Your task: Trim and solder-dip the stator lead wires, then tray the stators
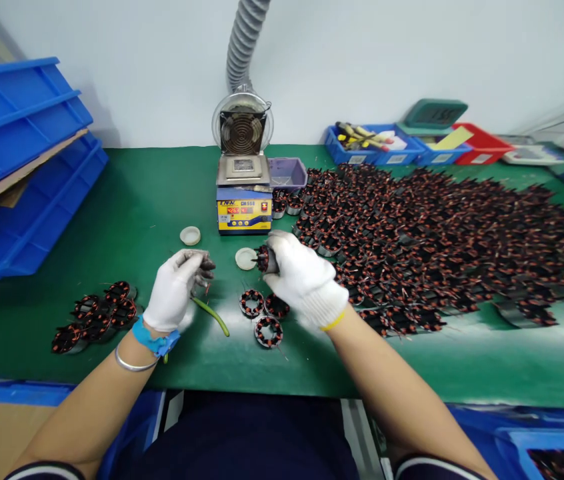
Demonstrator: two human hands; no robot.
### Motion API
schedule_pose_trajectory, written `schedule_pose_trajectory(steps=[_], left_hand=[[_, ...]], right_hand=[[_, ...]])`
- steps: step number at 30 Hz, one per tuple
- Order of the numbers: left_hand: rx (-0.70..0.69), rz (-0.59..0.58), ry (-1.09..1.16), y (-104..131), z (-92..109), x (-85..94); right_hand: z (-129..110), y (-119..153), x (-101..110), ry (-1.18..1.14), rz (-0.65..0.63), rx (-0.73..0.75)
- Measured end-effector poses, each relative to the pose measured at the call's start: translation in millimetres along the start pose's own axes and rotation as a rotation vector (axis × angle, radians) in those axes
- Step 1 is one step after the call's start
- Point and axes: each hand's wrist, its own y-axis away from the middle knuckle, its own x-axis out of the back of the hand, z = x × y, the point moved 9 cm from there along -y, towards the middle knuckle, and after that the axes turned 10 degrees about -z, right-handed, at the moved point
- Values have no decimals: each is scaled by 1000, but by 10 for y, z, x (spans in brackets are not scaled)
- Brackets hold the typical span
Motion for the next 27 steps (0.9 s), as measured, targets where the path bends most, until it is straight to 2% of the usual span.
schedule_pose_trajectory(steps=[4, 7, 11, 16, 20, 23, 27], left_hand=[[11, 74, 16, -112, -124, 142], [-1, 93, 4, -129, -140, 168], [-17, 92, -4, -116, -127, 144], [-29, 75, -14, -118, -130, 116], [-45, 77, -28, -119, -128, 112], [-53, 76, -45, -120, -132, 100], [-58, 69, -71, -115, -130, 85]], right_hand=[[50, -352, -282, 201, -328, -66], [-24, -459, -405, 267, -442, -18], [-128, -505, -505, 317, -531, 53], [-153, -518, -481, 305, -527, 54], [-92, -495, -322, 276, -386, 27], [-138, -504, -240, 360, -284, 112], [-254, -571, -381, 536, -330, 220]])
